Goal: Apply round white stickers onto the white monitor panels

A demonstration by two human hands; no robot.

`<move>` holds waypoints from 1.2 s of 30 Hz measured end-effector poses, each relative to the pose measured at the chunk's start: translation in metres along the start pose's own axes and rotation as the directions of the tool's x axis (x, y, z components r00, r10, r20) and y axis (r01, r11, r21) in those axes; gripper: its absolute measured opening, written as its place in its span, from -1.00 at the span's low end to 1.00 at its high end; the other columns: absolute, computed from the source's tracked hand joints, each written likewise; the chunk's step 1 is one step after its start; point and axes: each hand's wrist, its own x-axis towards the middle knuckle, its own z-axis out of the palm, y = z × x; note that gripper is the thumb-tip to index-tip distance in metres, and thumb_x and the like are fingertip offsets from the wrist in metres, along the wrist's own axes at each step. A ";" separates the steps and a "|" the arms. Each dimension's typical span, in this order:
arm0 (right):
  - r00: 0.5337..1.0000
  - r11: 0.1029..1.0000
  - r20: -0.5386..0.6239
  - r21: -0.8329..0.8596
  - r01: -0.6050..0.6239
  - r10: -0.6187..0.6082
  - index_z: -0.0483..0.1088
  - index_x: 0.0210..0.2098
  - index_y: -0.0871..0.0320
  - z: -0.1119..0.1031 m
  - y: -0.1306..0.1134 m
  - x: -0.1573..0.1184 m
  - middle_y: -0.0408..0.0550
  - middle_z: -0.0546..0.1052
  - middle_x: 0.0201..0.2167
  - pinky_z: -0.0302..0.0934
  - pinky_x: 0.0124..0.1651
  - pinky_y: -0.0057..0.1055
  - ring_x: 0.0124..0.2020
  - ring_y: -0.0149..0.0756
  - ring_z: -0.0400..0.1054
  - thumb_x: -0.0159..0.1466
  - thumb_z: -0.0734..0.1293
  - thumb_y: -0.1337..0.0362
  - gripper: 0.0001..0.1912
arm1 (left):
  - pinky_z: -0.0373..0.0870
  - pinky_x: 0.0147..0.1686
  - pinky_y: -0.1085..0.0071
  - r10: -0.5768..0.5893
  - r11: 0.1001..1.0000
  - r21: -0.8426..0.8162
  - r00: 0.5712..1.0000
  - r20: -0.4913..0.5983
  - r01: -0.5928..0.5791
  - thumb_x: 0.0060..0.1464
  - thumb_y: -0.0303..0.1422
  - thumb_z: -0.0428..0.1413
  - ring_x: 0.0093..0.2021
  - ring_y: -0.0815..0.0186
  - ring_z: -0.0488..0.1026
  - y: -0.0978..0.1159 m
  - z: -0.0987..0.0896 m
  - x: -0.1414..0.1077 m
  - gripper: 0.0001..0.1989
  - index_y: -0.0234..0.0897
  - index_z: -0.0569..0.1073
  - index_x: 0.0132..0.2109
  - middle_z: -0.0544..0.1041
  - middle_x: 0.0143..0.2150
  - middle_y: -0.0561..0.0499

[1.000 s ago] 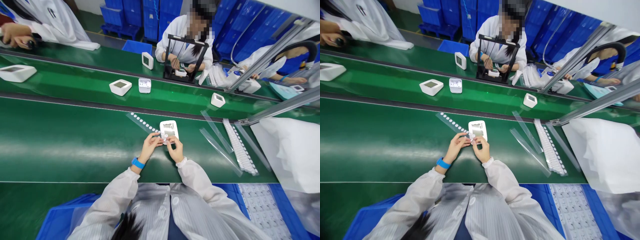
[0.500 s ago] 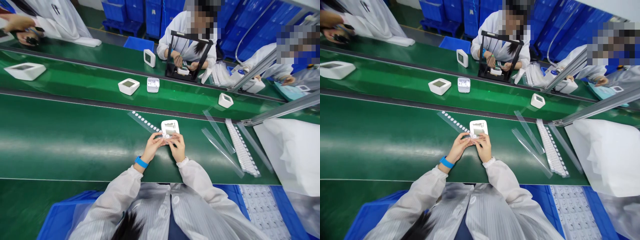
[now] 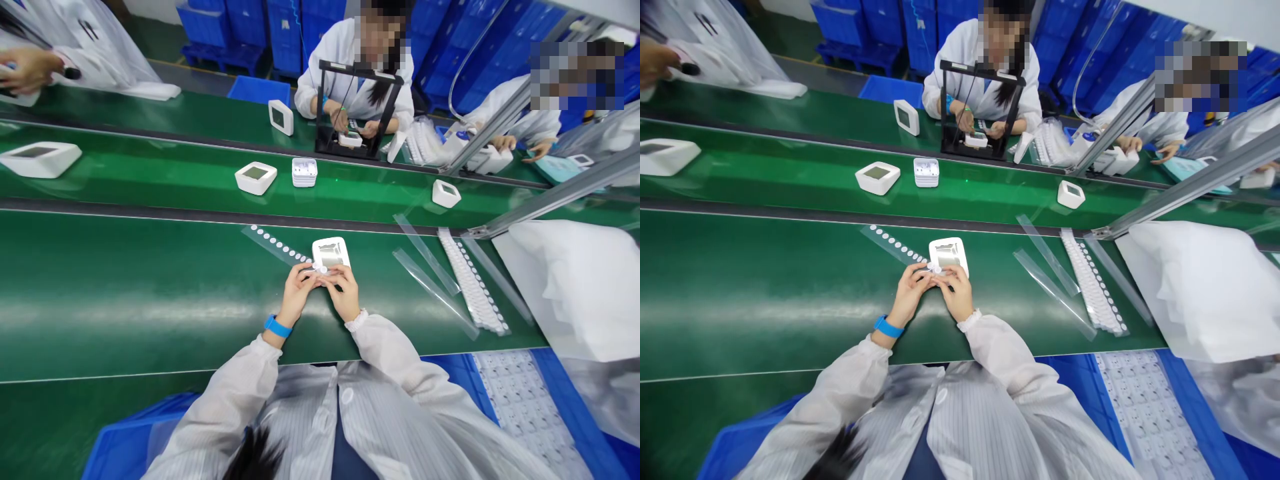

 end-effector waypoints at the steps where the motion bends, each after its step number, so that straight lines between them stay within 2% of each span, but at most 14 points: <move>1: 1.000 1.000 0.003 0.015 -0.006 0.006 0.50 -0.33 0.14 0.000 0.000 0.000 0.05 0.42 -0.11 0.38 -0.09 -0.29 -0.19 -0.30 0.40 0.33 0.32 0.26 -0.85 | 0.52 -0.11 0.33 0.019 1.000 0.020 1.000 -0.001 -0.019 -0.08 -0.21 0.36 -0.25 0.31 0.55 0.000 0.000 0.000 -0.47 -0.28 0.34 -0.02 0.54 -0.26 -0.02; 4: 1.000 1.000 0.018 0.012 -0.009 0.008 0.48 -0.32 0.16 0.000 -0.001 -0.001 0.06 0.40 -0.12 0.37 -0.07 -0.30 -0.15 -0.29 0.40 0.34 0.30 0.28 -0.86 | 0.52 -0.14 0.34 0.063 0.994 0.087 0.998 0.000 -0.063 -0.08 -0.19 0.35 -0.28 0.31 0.55 -0.001 0.000 0.000 -0.48 -0.30 0.36 -0.05 0.53 -0.27 -0.02; 8: 0.999 0.995 0.040 -0.094 0.030 -0.026 0.48 -0.32 0.13 -0.004 -0.007 -0.004 0.04 0.42 -0.17 0.30 0.03 -0.21 -0.07 -0.22 0.35 0.34 0.30 0.27 -0.86 | 0.54 -0.16 0.31 0.109 0.980 0.166 0.994 -0.003 -0.107 -0.05 -0.16 0.33 -0.27 0.25 0.57 0.000 -0.004 0.000 -0.52 -0.32 0.38 -0.08 0.53 -0.28 -0.05; 11: 1.000 0.995 -0.024 -0.099 0.013 -0.016 0.47 -0.37 0.14 -0.016 -0.006 -0.005 0.02 0.43 -0.21 0.27 0.04 -0.21 -0.09 -0.22 0.36 0.32 0.33 0.26 -0.85 | 0.53 -0.15 0.31 0.178 0.961 0.226 0.982 -0.055 -0.162 0.02 -0.16 0.28 -0.23 0.23 0.57 0.003 -0.011 0.002 -0.58 -0.31 0.37 -0.09 0.52 -0.26 -0.06; 13: 0.988 0.992 -0.130 -0.090 -0.089 0.077 0.47 -0.40 0.16 -0.026 0.001 -0.005 0.03 0.42 -0.21 0.28 0.01 -0.22 -0.11 -0.23 0.36 0.29 0.35 0.25 -0.84 | 0.51 -0.12 0.34 0.236 0.938 0.283 0.967 -0.092 -0.201 0.08 -0.18 0.24 -0.20 0.24 0.57 0.004 -0.017 0.002 -0.65 -0.30 0.38 -0.10 0.52 -0.21 -0.07; 15: 0.957 0.974 -0.198 -0.045 -0.223 0.210 0.48 -0.41 0.19 -0.036 0.012 -0.004 0.05 0.41 -0.20 0.31 -0.06 -0.24 -0.14 -0.22 0.37 0.26 0.37 0.21 -0.81 | 0.50 -0.11 0.37 0.273 0.911 0.347 0.957 -0.097 -0.224 0.13 -0.20 0.20 -0.16 0.24 0.57 0.005 -0.021 0.001 -0.72 -0.31 0.41 -0.14 0.52 -0.19 -0.08; 17: 0.929 0.947 -0.189 0.017 -0.322 0.319 0.49 -0.40 0.21 -0.041 0.023 -0.004 0.08 0.40 -0.18 0.34 -0.12 -0.26 -0.17 -0.22 0.38 0.23 0.39 0.15 -0.77 | 0.50 -0.11 0.37 0.289 0.881 0.411 0.954 -0.078 -0.234 0.17 -0.20 0.16 -0.13 0.24 0.55 0.004 -0.023 0.000 -0.75 -0.32 0.45 -0.17 0.53 -0.19 -0.10; 19: 0.917 0.930 -0.156 0.033 -0.367 0.367 0.50 -0.41 0.22 -0.042 0.028 -0.004 0.08 0.40 -0.17 0.34 -0.10 -0.26 -0.16 -0.22 0.38 0.21 0.39 0.12 -0.74 | 0.50 -0.12 0.36 0.300 0.851 0.468 0.952 -0.057 -0.239 0.20 -0.20 0.13 -0.12 0.23 0.54 0.003 -0.024 -0.001 -0.75 -0.32 0.48 -0.16 0.54 -0.18 -0.12; 22: 0.912 0.924 -0.155 0.006 -0.382 0.379 0.49 -0.42 0.21 -0.037 0.026 -0.004 0.07 0.40 -0.18 0.31 -0.06 -0.25 -0.13 -0.23 0.37 0.21 0.38 0.11 -0.74 | 0.53 -0.15 0.34 0.312 0.819 0.519 0.949 -0.044 -0.245 0.21 -0.20 0.10 -0.12 0.23 0.53 0.001 -0.025 -0.001 -0.74 -0.32 0.49 -0.14 0.53 -0.15 -0.12; 26: 0.908 0.923 -0.181 0.004 -0.384 0.378 0.44 -0.45 0.20 -0.031 0.023 -0.003 0.07 0.39 -0.18 0.31 -0.11 -0.28 -0.16 -0.24 0.36 0.22 0.37 0.13 -0.74 | 0.55 -0.17 0.34 0.314 0.803 0.543 0.949 -0.033 -0.246 0.22 -0.20 0.08 -0.13 0.24 0.53 0.000 -0.026 -0.001 -0.74 -0.33 0.49 -0.15 0.53 -0.16 -0.12; 36: 0.944 0.953 -0.201 -0.104 -0.285 0.260 0.30 -0.46 0.18 -0.027 0.024 -0.006 0.08 0.36 -0.20 0.26 -0.04 -0.24 -0.12 -0.23 0.33 0.29 0.29 0.19 -0.75 | 0.55 -0.16 0.33 0.326 0.780 0.569 0.945 -0.015 -0.259 0.24 -0.22 0.07 -0.15 0.25 0.52 -0.002 -0.027 0.000 -0.75 -0.33 0.49 -0.14 0.53 -0.16 -0.11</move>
